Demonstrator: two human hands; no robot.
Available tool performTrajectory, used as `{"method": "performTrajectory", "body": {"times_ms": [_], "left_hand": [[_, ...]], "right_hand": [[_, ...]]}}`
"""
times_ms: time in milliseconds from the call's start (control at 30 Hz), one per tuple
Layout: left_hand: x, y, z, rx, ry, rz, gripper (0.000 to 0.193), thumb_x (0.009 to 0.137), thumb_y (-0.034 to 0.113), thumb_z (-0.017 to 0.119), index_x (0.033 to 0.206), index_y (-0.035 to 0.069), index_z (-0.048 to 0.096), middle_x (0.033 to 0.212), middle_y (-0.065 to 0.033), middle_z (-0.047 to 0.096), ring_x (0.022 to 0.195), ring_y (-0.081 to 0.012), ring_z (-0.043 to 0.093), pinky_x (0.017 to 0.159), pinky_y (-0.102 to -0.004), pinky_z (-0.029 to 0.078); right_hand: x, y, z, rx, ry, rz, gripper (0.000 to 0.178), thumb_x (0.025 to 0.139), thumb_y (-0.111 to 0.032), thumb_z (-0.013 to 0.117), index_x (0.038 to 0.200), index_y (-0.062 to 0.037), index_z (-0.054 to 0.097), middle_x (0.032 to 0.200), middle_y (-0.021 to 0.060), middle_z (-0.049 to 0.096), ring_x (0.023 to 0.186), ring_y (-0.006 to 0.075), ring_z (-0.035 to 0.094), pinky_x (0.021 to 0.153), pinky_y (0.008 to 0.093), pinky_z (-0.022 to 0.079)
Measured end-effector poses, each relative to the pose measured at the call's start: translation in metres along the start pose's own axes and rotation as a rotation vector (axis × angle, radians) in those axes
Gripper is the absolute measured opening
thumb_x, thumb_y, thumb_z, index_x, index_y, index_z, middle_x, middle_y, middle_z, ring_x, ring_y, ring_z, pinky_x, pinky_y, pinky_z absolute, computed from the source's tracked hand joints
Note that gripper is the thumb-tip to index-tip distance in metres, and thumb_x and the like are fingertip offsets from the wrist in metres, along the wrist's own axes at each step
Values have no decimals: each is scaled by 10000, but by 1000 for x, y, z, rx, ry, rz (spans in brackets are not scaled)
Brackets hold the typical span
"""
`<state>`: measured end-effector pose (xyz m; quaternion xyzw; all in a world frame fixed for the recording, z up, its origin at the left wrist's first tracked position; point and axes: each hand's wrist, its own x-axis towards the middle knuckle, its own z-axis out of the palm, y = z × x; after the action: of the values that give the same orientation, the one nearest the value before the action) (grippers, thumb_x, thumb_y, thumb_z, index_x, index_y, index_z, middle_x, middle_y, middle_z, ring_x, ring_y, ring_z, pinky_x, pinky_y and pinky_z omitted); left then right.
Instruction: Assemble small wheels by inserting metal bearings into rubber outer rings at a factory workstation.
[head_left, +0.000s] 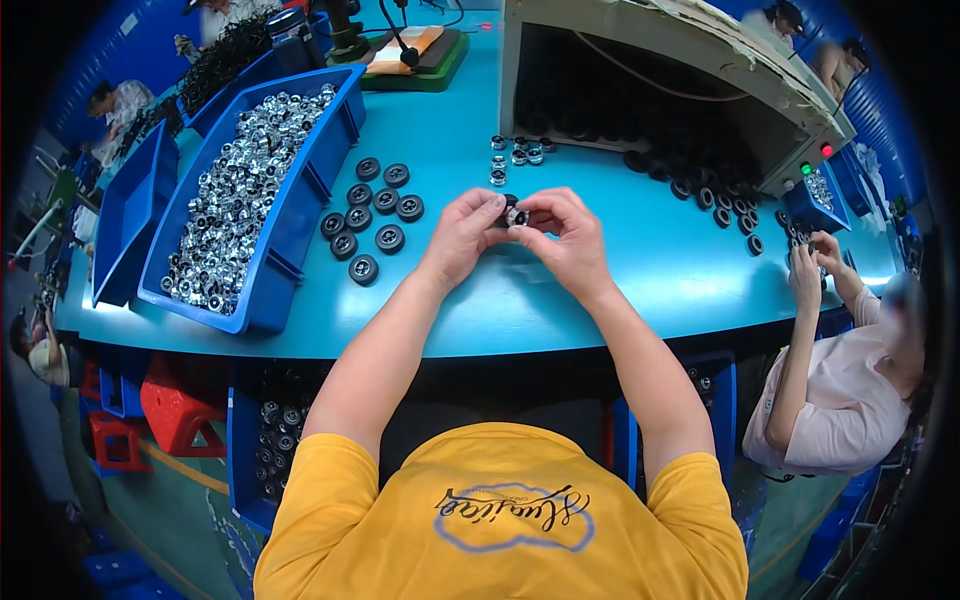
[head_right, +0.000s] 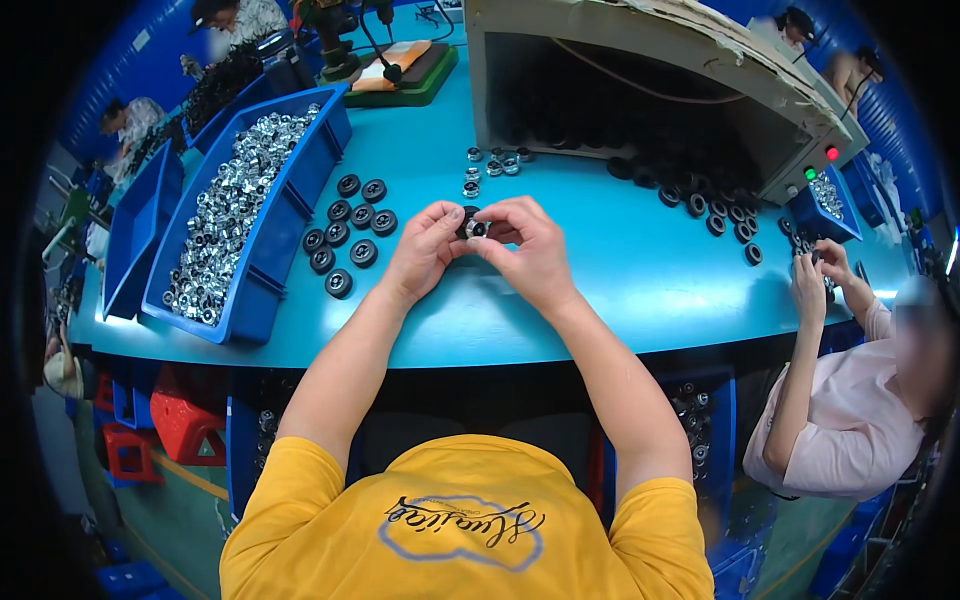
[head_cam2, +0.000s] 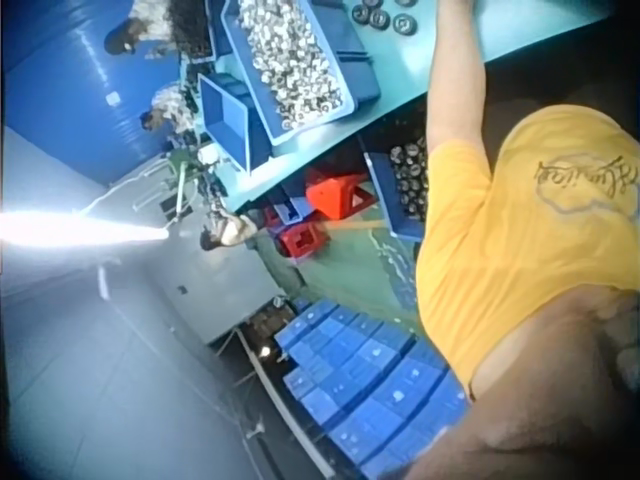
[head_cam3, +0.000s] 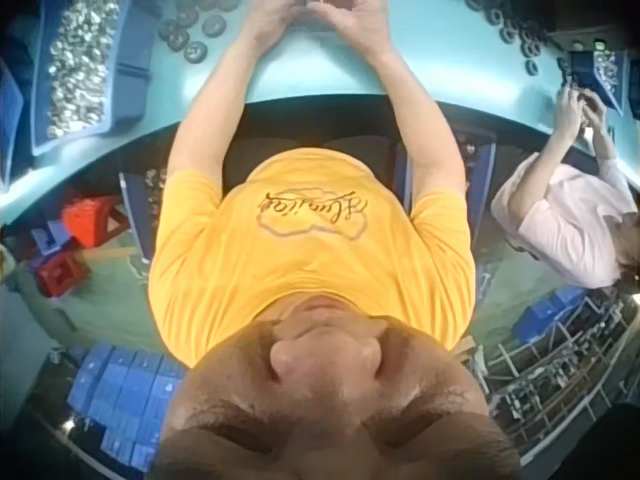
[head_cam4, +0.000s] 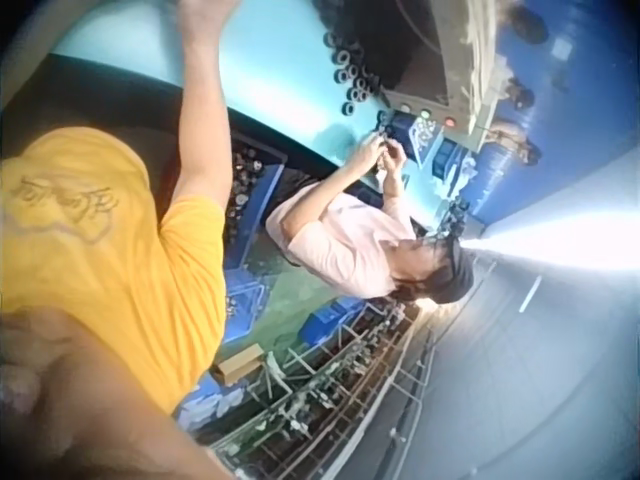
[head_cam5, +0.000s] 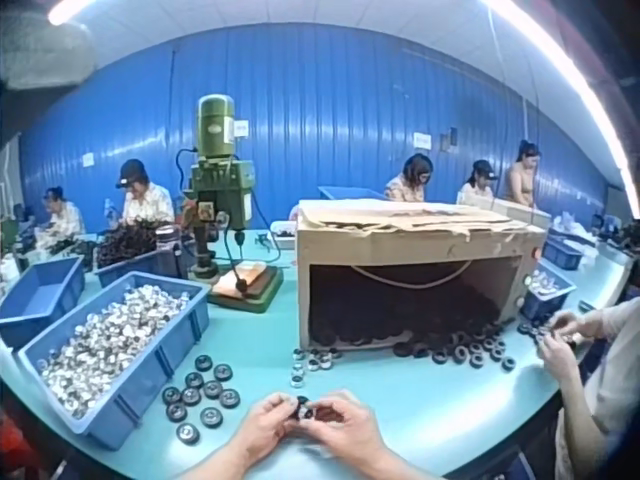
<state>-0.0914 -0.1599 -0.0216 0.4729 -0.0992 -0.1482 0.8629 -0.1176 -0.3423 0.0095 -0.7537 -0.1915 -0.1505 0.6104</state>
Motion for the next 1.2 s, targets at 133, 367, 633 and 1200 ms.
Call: {"method": "performTrajectory", "body": {"times_ms": [133, 367, 633, 1200], "left_hand": [[2, -8, 0, 119, 6, 33, 228, 1041, 237, 612, 1113, 22, 593, 1083, -68, 664, 967, -142, 668, 856, -326, 583], [0, -9, 11, 240, -79, 91, 295, 1011, 139, 652, 1241, -24, 563, 1150, -102, 663, 1041, -163, 664, 922, -328, 580], [-3, -11, 13, 255, -62, 180, 279, 1026, 93, 602, 1269, -27, 535, 1163, -125, 666, 1010, -181, 681, 877, -335, 597], [-4, -10, 17, 522, 52, 209, 229, 1072, 151, 533, 1258, 18, 543, 974, -49, 672, 741, -101, 652, 649, -234, 546]], "right_hand": [[-1, -2, 4, -236, 33, -96, 243, 766, 4, 810, 981, -47, 708, 971, 68, 655, 782, 167, 709, 711, 286, 586], [-4, 9, 3, -263, 98, -107, 261, 747, 28, 816, 964, -54, 698, 933, 60, 637, 773, 154, 692, 686, 280, 575], [-4, 17, -8, 329, -11, 275, 295, 855, -24, 785, 1128, 21, 680, 1050, 80, 680, 866, 125, 692, 758, 269, 590], [8, 15, 7, 236, -13, 429, 238, 942, -155, 729, 1107, -17, 628, 987, 68, 686, 845, 125, 660, 642, 267, 577]]}}
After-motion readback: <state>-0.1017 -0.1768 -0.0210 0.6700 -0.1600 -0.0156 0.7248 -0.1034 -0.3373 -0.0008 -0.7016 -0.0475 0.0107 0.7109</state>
